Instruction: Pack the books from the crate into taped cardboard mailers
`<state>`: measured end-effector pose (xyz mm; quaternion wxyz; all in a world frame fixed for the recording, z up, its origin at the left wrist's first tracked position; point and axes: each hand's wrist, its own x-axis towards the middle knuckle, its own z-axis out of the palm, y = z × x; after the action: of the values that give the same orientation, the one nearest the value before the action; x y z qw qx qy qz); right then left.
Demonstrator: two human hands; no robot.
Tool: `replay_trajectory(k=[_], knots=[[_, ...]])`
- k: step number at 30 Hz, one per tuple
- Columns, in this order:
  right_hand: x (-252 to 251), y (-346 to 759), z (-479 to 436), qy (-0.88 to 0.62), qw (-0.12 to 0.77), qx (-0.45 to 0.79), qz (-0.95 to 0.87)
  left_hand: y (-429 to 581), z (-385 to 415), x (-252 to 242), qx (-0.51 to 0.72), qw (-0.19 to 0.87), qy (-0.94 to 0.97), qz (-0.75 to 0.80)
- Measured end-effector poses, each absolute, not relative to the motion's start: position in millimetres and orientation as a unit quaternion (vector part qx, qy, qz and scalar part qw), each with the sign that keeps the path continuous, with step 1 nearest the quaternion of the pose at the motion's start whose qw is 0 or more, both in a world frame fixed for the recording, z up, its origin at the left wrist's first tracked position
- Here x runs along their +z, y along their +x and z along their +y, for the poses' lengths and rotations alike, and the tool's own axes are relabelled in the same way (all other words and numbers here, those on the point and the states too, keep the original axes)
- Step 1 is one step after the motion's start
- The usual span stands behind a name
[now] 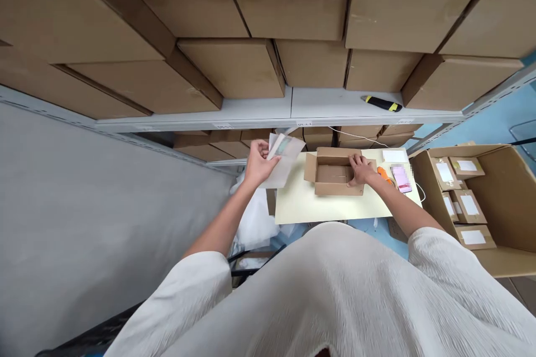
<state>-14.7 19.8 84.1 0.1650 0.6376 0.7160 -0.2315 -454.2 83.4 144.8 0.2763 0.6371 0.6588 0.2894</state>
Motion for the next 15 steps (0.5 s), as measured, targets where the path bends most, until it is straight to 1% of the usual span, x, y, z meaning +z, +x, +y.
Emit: replay_trajectory(k=[2,4,8,11,15], knots=[[81.9,-13.9,17.3,0.636,0.148,-0.229,0.722,-438.6,90.8,168.6,0.308,0.268,0.663,0.628],[80.6,-12.1,13.0,0.633,0.125,-0.224,0.730,-412.9,98.0,188.7,0.322,0.282,0.687,0.587],[76.8,-3.9,-0.3,0.638,0.059,-0.217,0.736,-345.7,103.2,209.0,0.318,0.356,0.741,0.472],[72.1,5.6,-11.5,0.648,0.021,-0.213,0.731,-301.1,102.2,201.4,0.271,0.401,0.760,0.433],[68.2,19.8,-23.6,0.661,0.004,-0.204,0.722,-263.2,104.4,171.4,0.200,0.415,0.770,0.440]])
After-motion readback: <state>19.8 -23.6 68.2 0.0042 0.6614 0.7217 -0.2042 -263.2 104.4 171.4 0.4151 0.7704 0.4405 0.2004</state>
